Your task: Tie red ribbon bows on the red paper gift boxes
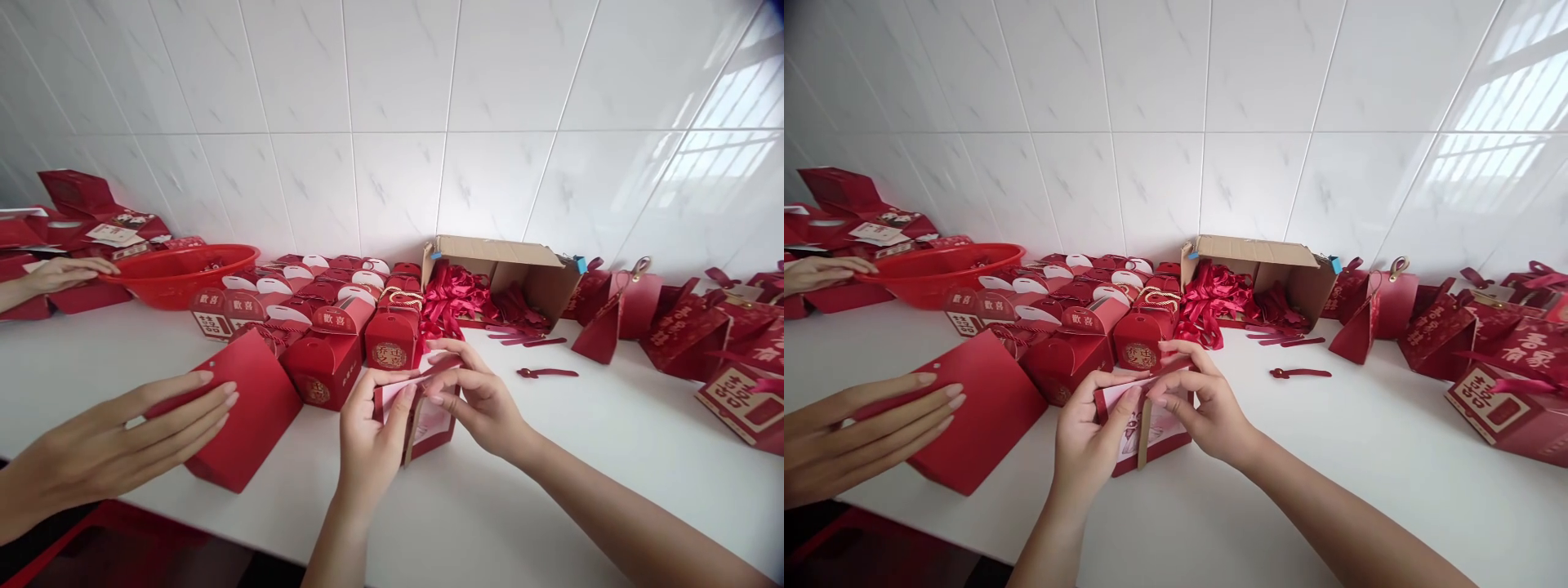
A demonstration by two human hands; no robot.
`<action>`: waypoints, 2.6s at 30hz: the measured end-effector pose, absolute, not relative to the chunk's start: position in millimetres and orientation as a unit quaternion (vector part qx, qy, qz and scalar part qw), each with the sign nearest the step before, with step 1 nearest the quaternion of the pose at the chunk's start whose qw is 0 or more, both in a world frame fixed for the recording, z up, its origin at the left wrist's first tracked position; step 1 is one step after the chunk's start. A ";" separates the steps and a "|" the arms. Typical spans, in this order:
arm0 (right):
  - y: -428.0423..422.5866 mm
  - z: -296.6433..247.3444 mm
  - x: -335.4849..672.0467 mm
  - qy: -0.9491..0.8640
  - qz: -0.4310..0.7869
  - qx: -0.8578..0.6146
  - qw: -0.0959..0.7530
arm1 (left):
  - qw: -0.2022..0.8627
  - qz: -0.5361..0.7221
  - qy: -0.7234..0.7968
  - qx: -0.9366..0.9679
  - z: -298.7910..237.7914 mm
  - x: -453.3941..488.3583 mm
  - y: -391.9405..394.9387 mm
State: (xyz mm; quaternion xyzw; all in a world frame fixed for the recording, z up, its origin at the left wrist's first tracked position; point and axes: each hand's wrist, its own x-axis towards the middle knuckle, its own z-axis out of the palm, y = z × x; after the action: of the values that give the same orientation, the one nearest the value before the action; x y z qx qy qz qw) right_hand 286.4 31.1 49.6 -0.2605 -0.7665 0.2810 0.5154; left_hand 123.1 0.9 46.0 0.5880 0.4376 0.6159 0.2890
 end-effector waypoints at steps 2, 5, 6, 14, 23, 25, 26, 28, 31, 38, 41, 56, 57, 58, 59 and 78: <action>31.8 48.8 286.7 -0.769 0.283 -0.257 0.513 | 0.277 0.618 0.445 0.585 45.2 123.6 1.2; 31.7 47.8 286.3 -0.769 0.273 -0.259 0.517 | 0.248 0.624 0.462 0.579 43.5 123.1 2.9; 31.4 47.5 285.9 -0.768 0.270 -0.262 0.519 | 0.242 0.623 0.467 0.578 43.0 122.8 3.6; 29.6 46.2 282.3 -0.755 0.279 -0.285 0.521 | 0.238 0.615 0.471 0.586 40.4 122.7 3.7; 30.5 45.3 281.5 -0.741 0.237 -0.294 0.555 | 0.262 0.614 0.456 0.588 40.8 130.3 -0.2; 31.6 43.0 280.2 -0.728 0.219 -0.283 0.585 | 0.262 0.613 0.447 0.596 39.7 131.6 -0.6; 32.1 41.6 279.2 -0.717 0.225 -0.279 0.598 | 0.261 0.613 0.442 0.601 39.1 131.8 -0.8; 32.2 39.2 277.1 -0.694 0.265 -0.293 0.603 | 0.259 0.612 0.435 0.607 38.0 131.2 -1.1; 29.8 39.2 275.3 -0.668 0.315 -0.338 0.583 | 0.272 0.595 0.420 0.629 37.0 127.6 -1.2; 24.3 59.5 283.9 -0.692 0.244 -0.327 0.595 | 0.152 0.489 0.470 0.718 37.5 110.2 -0.7; 25.7 67.1 289.6 -0.677 0.226 -0.352 0.605 | 0.163 0.466 0.489 0.719 39.9 105.4 -3.9; 34.4 78.6 304.8 -0.605 0.298 -0.397 0.623 | 0.270 0.489 0.461 0.689 54.2 85.5 -2.9; 35.5 78.5 306.0 -0.612 0.307 -0.394 0.614 | 0.263 0.528 0.454 0.668 56.4 82.5 -5.0; 35.8 78.2 306.7 -0.624 0.314 -0.389 0.600 | 0.253 0.570 0.447 0.642 59.2 80.7 -8.3; 35.1 77.8 306.5 -0.643 0.318 -0.379 0.585 | 0.237 0.613 0.437 0.615 62.5 80.2 -13.0; -7.1 91.6 293.9 -0.852 0.124 -0.108 0.498 | 0.342 0.552 0.363 0.668 85.6 92.7 -53.5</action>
State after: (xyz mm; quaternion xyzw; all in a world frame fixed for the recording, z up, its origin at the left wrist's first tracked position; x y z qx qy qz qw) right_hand 293.9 -7.1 91.6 -0.1077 -0.8516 0.1242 0.4978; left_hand 92.7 -53.5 85.6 0.6684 0.3631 0.5515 0.3424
